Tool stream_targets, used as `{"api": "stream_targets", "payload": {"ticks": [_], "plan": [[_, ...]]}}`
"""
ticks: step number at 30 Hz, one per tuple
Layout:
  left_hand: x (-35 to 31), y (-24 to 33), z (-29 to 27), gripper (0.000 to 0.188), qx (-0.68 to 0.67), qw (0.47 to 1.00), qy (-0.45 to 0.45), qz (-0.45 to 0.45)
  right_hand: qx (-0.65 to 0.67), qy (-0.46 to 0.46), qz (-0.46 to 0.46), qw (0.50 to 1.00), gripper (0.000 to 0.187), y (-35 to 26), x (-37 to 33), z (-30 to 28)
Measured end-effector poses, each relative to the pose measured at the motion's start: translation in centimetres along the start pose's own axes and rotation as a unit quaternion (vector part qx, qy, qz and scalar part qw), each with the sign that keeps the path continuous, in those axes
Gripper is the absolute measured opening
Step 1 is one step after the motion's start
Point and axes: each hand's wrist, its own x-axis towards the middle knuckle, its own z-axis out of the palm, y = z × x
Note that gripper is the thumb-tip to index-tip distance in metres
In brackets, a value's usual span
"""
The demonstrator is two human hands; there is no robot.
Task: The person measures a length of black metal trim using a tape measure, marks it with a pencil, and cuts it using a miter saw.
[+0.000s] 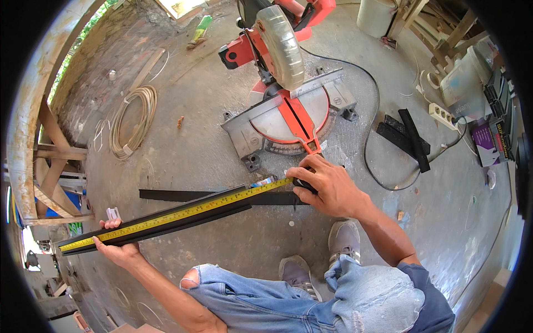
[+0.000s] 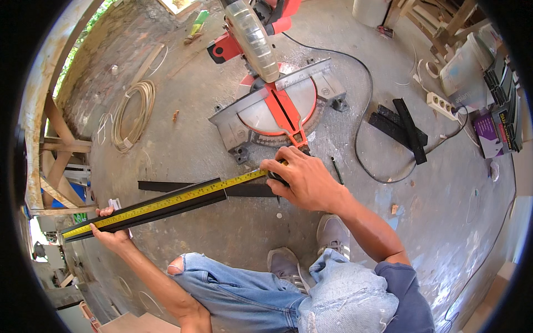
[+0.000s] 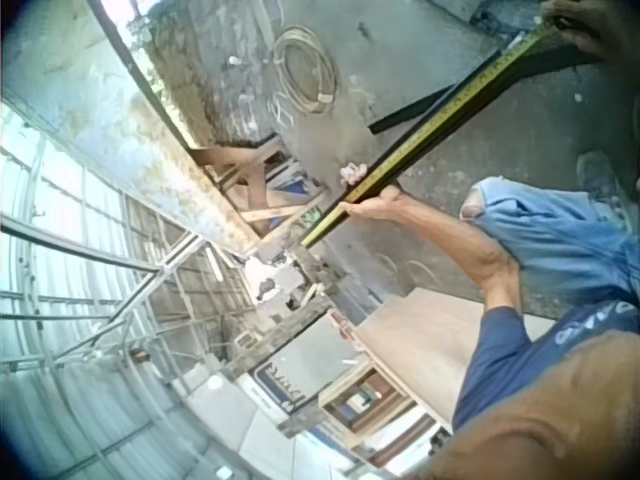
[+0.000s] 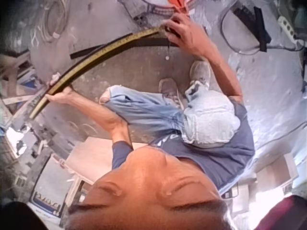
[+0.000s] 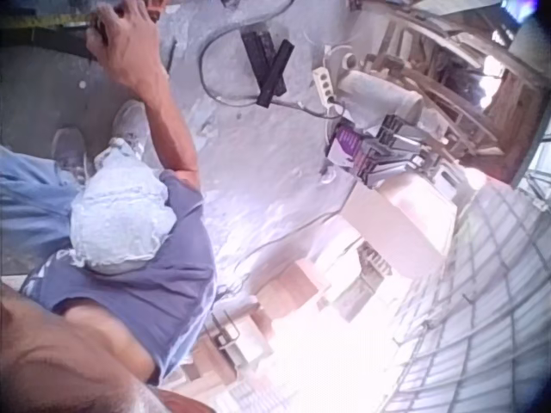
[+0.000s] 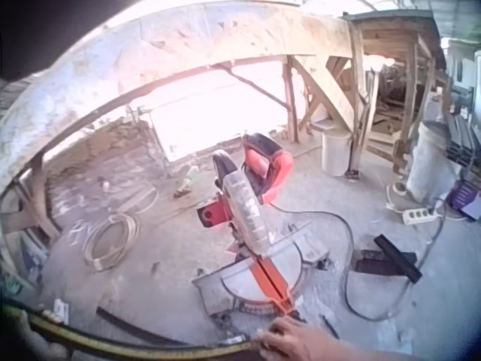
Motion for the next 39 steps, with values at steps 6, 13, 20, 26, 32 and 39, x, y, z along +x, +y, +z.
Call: {"api": "stream_targets", "payload": {"ticks": [6,13,20,26,32,39], "plan": [[0.1,0.1,0.0,0.042,0.01,1.0,-0.024,-0.014,-0.007,0.004,-0.006,1.0,0.036,0.1,-0.2,-0.2],[-0.1,0.1,0.2,0.043,0.011,1.0,-0.02,-0.018,-0.004,0.006,-0.013,1.0,0.035,0.4,-0.4,0.0],[0.4,0.5,-0.3,0.043,0.027,0.999,-0.02,-0.011,0.004,0.0,-0.015,1.0,0.035,0.4,-0.6,0.2],[0.5,0.6,-0.5,0.043,0.029,0.999,-0.02,-0.016,0.001,0.001,-0.017,1.0,0.035,0.2,-0.7,0.3],[0.2,0.3,-0.1,0.043,0.039,0.999,-0.007,-0.008,0.002,0.001,-0.019,1.0,0.035,0.3,-0.7,0.4],[-1.5,-0.1,1.0,0.066,0.0,1.0,-0.019,-0.002,0.016,-0.01,-0.014,1.0,0.042,0.3,-0.9,1.8]]}}
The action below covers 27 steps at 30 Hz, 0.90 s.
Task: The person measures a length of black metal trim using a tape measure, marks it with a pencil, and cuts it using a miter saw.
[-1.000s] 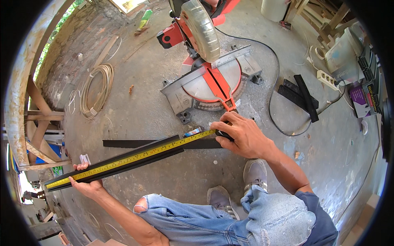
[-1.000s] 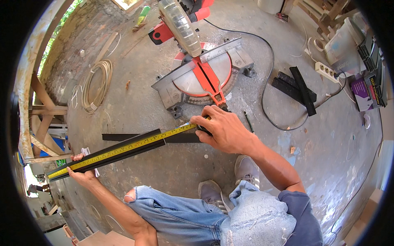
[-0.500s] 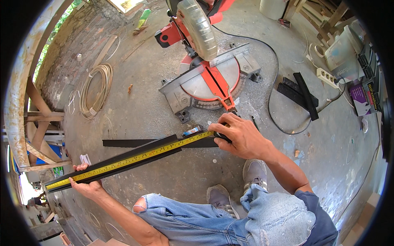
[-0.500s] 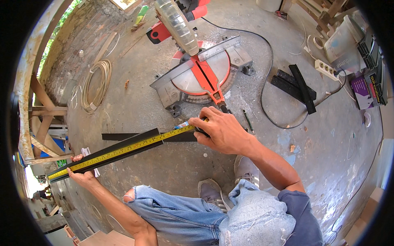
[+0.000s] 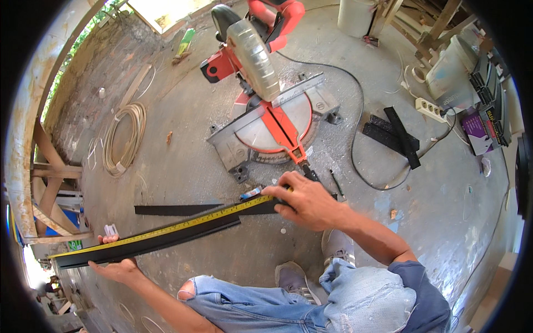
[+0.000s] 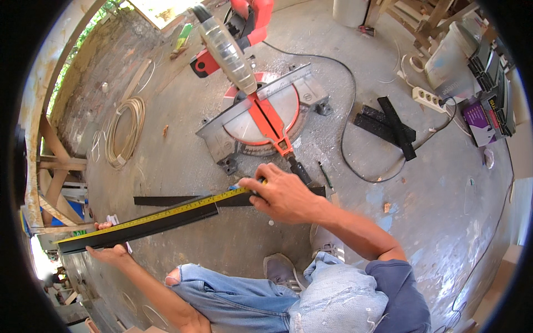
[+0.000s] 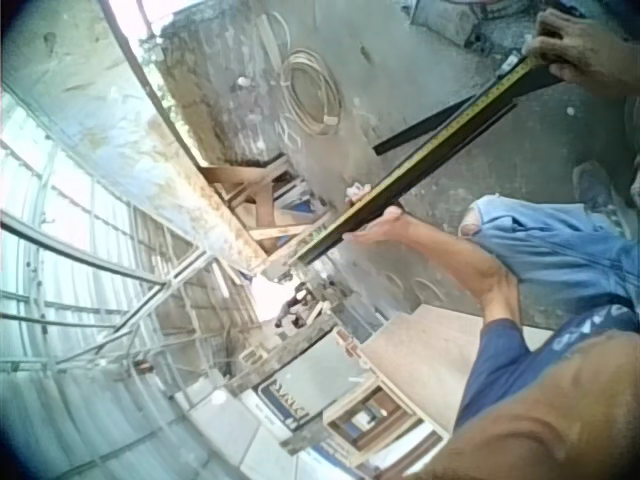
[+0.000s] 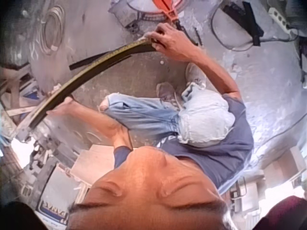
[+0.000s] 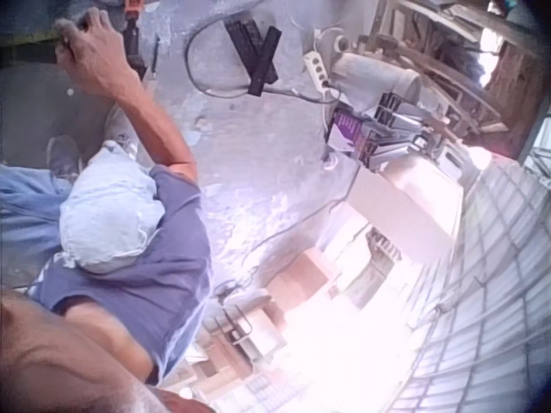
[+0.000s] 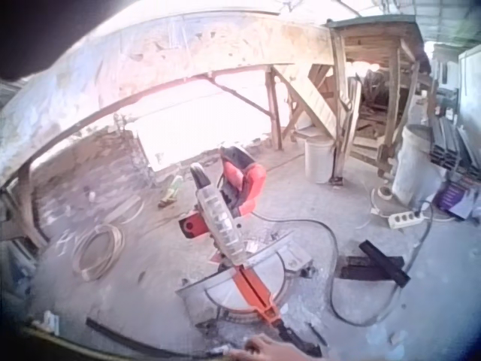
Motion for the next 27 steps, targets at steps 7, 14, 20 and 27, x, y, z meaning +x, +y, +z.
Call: {"api": "stream_targets", "payload": {"ticks": [7,14,20,27], "plan": [[-1.8,-1.5,2.4,0.071,0.106,0.994,0.012,-0.014,0.113,-0.013,0.029,0.993,0.044,-1.1,-0.4,3.9],[0.2,-1.9,1.0,0.057,0.186,0.982,-0.002,0.024,0.032,-0.097,0.128,0.987,0.041,0.9,-6.9,8.7],[-1.0,-2.1,3.0,0.049,0.149,0.974,-0.171,0.006,0.003,-0.216,0.089,0.972,0.055,1.3,-11.9,14.2],[-12.9,-9.4,12.6,0.08,0.192,0.971,-0.143,0.012,0.062,0.075,-0.025,0.995,0.071,-1.6,-7.5,7.1]]}}
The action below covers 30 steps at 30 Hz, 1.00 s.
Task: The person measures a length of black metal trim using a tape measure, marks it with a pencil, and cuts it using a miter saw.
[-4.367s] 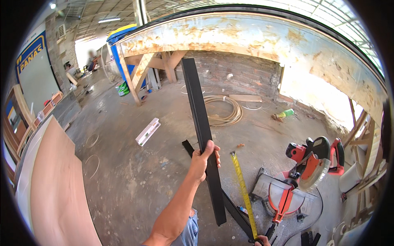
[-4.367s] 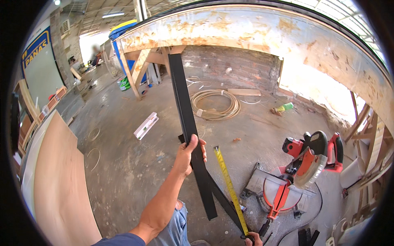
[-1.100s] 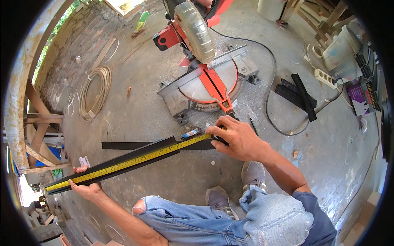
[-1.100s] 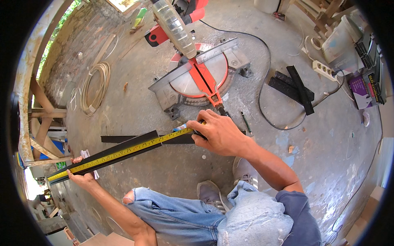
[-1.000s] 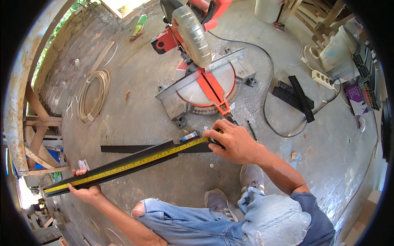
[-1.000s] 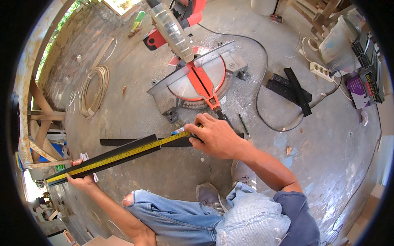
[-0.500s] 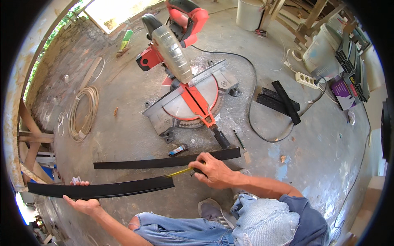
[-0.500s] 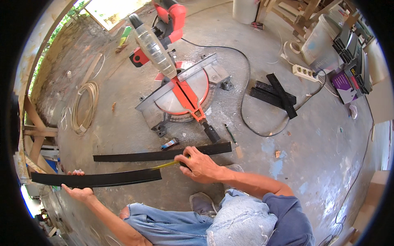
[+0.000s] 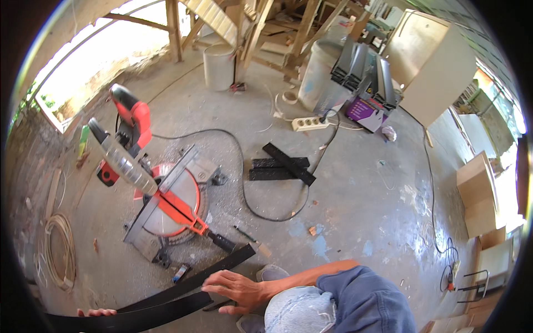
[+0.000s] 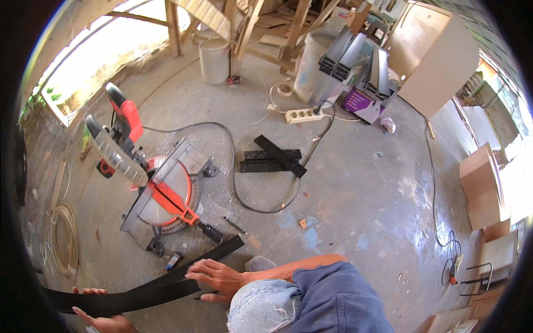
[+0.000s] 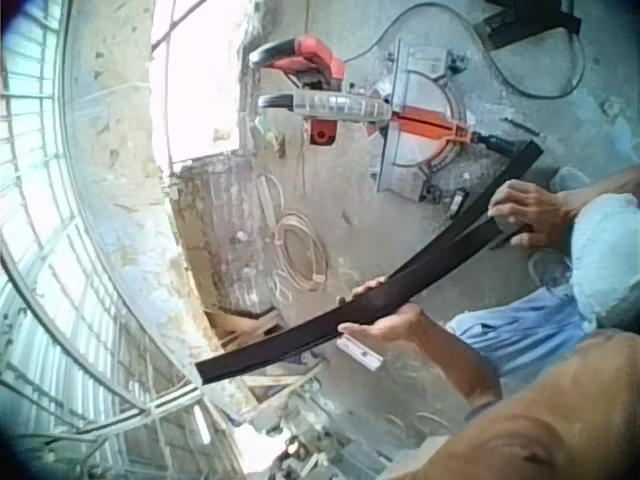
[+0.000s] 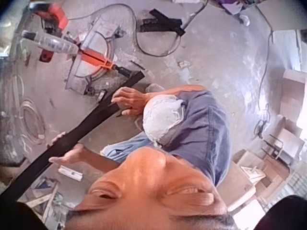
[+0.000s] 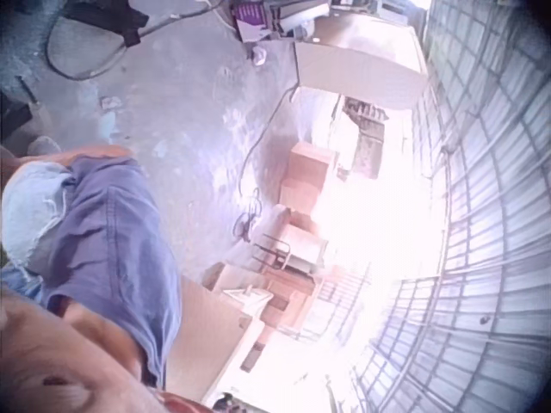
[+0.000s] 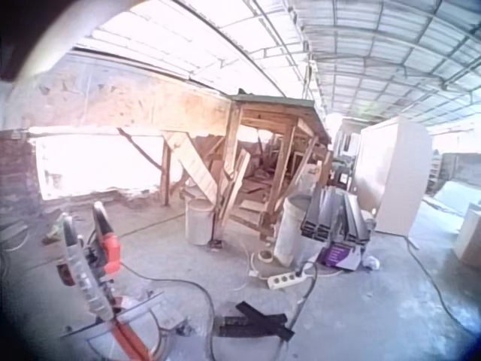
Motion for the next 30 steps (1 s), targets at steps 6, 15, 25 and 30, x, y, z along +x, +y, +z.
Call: {"api": "stream_targets", "payload": {"ticks": [6,15,25,30], "plan": [[-4.9,-0.6,6.4,0.071,-0.03,0.998,-0.041,0.035,0.024,0.026,-0.073,0.997,0.082,-0.1,5.4,0.3],[-8.3,-0.5,10.7,0.084,0.029,0.945,-0.3,0.131,0.169,0.046,0.047,0.983,0.067,1.0,4.9,-3.1],[-7.1,-1.4,8.9,0.054,0.178,0.911,-0.34,0.151,0.036,0.509,0.363,0.78,0.063,0.1,-11.9,-19.6],[-4.0,-1.9,8.1,0.048,0.132,0.955,-0.248,0.092,-0.277,0.59,0.363,0.666,0.055,0.7,-16.8,-37.8]]}}
